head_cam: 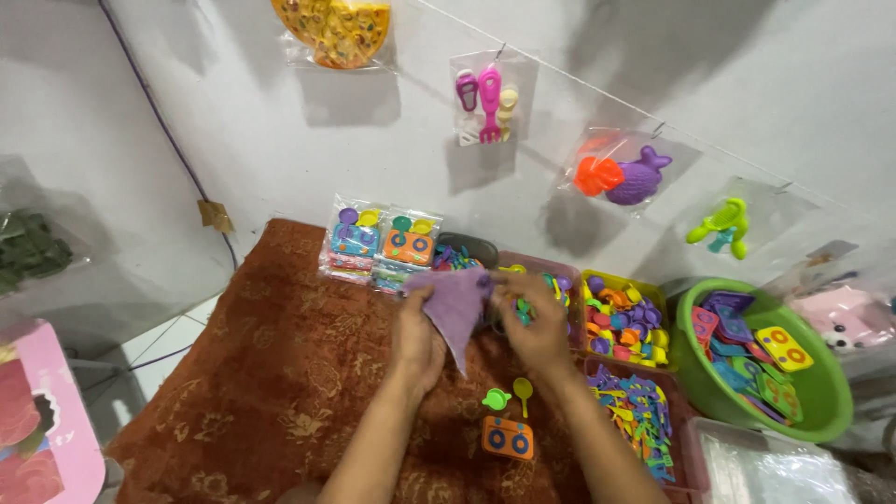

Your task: The person wipes a small orange toy with a purple cloth, then places it into a clear plastic bag along with a green spoon and a purple fork. The person seals the bag and places it on the table.

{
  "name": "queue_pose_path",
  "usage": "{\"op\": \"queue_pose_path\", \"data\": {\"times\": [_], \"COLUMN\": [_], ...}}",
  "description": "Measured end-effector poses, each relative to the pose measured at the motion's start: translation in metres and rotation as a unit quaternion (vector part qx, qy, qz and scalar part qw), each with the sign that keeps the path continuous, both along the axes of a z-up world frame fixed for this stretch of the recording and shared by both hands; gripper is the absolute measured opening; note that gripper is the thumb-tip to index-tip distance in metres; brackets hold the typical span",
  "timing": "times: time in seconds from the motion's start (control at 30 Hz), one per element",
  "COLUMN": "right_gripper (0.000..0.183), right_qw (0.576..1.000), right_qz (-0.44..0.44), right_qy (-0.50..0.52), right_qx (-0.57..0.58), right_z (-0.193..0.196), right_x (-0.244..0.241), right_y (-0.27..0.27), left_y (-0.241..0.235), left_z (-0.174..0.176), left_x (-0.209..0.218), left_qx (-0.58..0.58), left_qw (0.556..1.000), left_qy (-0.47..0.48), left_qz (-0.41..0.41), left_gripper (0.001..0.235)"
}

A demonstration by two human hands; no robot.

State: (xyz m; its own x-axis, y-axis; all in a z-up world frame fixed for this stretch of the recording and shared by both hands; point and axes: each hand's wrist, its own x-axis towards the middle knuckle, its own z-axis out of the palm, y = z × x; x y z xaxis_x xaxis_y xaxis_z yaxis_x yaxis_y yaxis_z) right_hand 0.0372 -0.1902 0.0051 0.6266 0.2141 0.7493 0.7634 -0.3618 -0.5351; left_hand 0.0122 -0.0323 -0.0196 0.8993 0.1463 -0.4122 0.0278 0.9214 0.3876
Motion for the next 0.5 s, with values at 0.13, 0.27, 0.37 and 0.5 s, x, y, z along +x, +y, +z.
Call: {"op": "queue_pose_path", "data": {"times": [0.13,0.27,0.37,0.5], "right_gripper": [0.006,0.019,0.020,0.019], "right_qw": [0.992,0.989,0.992,0.991], "right_qz": [0.024,0.000,-0.024,-0.040], "right_qy": [-0.071,0.037,0.056,0.030], "right_qx": [-0.099,-0.144,-0.112,-0.123], "right_z": [0.006,0.008,-0.002,-0.019], "right_x": [-0.048,-0.082,-0.093,-0.095], "right_y": [-0.018,-0.037,-0.048,-0.061], "left_y": [-0.024,-0.046,-0.061,-0.070], "left_z": [-0.020,-0.039,-0.049,-0.035], "left_x": [-0.006,-0.015,-0.023,-0.038], "left_qx": [-0.011,-0.036,-0.023,0.029], "left_qw": [0.996,0.973,0.973,0.972], "left_qy": [-0.029,-0.147,-0.124,-0.092], "left_qz": [-0.089,-0.174,-0.193,-0.216], "left_gripper": [0.030,0.030,0.028,0.028]}}
